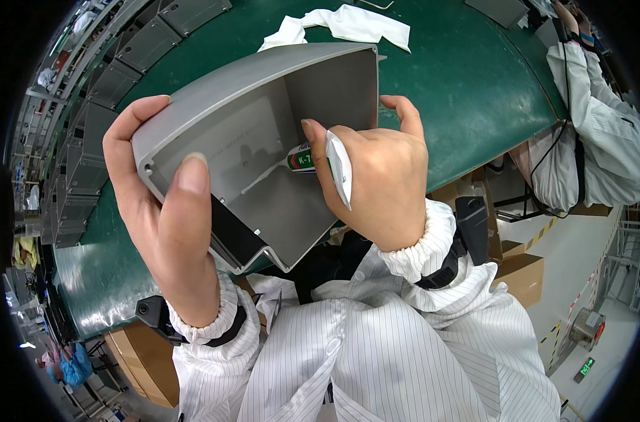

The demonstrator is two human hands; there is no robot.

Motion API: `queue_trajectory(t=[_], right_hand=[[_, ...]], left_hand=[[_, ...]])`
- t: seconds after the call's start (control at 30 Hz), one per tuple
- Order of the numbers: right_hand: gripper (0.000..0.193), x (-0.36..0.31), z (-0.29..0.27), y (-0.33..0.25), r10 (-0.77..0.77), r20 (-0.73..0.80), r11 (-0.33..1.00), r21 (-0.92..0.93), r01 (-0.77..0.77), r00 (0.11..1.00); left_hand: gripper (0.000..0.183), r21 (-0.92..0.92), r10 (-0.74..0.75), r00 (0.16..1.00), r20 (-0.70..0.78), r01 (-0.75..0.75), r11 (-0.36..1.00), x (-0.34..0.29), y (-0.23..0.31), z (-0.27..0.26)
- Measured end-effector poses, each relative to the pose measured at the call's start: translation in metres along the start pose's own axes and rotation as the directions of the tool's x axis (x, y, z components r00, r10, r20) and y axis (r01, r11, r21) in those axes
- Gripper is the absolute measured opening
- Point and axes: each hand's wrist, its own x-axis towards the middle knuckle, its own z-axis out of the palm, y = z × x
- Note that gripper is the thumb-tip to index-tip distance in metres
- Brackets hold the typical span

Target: Applying sealant from a tube to the internal corners and seams of a metal enclosure.

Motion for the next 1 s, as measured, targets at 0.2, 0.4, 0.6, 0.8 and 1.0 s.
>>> queue_trajectory(t=[0.2,0.4,0.6,0.8,1.0], right_hand=[[0.033,0.003,0.001,0.003,-0.039,-0.025,0.999,-0.037,0.038,0.999],[0.03,0.004,0.0,0.008,-0.073,-0.007,0.994,-0.076,0.073,0.997],[0.029,0.006,-0.001,0.011,-0.107,0.006,0.99,-0.094,0.107,0.994],[0.03,0.012,-0.004,0.018,-0.174,0.058,0.974,-0.136,0.18,0.983],[0.033,0.022,0.003,0.024,-0.279,0.069,0.958,-0.049,0.282,0.958]], left_hand=[[0.045,-0.026,0.001,1.0,0.006,-0.001,1.0,0.0,0.0,0.004],[0.045,-0.046,-0.06,0.998,0.028,0.061,0.997,0.001,0.007,0.004],[0.044,-0.292,-0.077,0.996,0.046,0.087,0.952,-0.006,0.026,0.01],[0.046,-0.211,-0.081,0.997,0.0,0.079,0.974,-0.002,0.02,0.019],[0.061,-0.055,-0.096,0.99,0.104,0.102,0.993,0.025,0.003,0.005]])
